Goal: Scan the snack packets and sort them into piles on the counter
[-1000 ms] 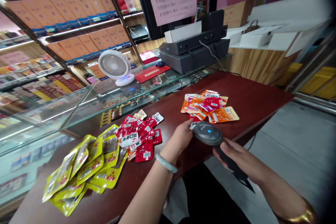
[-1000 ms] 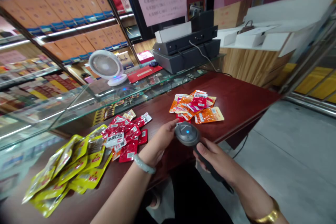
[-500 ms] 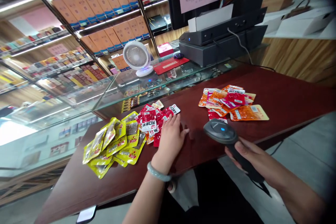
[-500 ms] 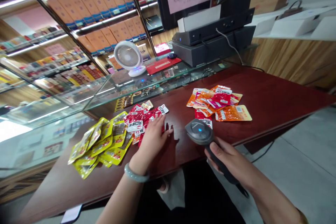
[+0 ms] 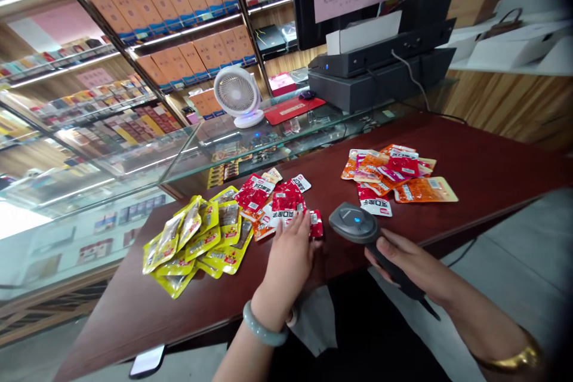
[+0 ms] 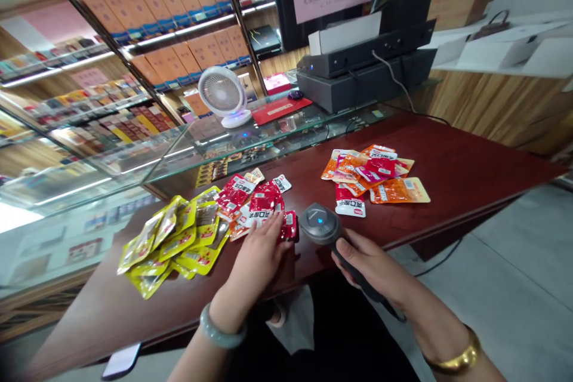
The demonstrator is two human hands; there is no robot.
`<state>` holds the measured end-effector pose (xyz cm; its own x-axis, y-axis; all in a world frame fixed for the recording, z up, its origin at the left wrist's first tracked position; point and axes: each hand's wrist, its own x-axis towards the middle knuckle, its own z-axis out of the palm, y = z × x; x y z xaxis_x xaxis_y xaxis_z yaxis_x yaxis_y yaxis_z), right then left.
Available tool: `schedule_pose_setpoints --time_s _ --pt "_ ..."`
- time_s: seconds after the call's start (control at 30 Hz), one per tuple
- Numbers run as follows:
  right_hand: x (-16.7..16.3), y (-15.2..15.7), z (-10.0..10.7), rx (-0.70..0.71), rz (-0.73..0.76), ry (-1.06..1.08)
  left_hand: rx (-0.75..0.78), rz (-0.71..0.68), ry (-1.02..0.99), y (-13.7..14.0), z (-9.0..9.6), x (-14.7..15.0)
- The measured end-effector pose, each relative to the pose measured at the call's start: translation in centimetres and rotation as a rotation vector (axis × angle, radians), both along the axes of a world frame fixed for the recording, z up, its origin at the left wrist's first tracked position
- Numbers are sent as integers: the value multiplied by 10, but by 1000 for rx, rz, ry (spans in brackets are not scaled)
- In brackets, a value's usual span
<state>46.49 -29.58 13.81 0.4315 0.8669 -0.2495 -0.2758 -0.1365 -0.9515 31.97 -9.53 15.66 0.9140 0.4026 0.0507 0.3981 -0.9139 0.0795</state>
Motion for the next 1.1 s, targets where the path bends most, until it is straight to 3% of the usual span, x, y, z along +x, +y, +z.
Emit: schedule_pose_setpoints --time_s 0.2,0.37,0.73,1.1 --pt "-3 -3 1 -3 -2 -7 117 126 -10 34 -1 -2" --pt "-3 -4 -1 -14 0 -4 234 217 -25 34 -2 2" --pt "1 0 -1 19 30 2 185 -33 -77 40 4 26" --pt "7 0 1 60 50 -33 223 -110 -88 35 12 60"
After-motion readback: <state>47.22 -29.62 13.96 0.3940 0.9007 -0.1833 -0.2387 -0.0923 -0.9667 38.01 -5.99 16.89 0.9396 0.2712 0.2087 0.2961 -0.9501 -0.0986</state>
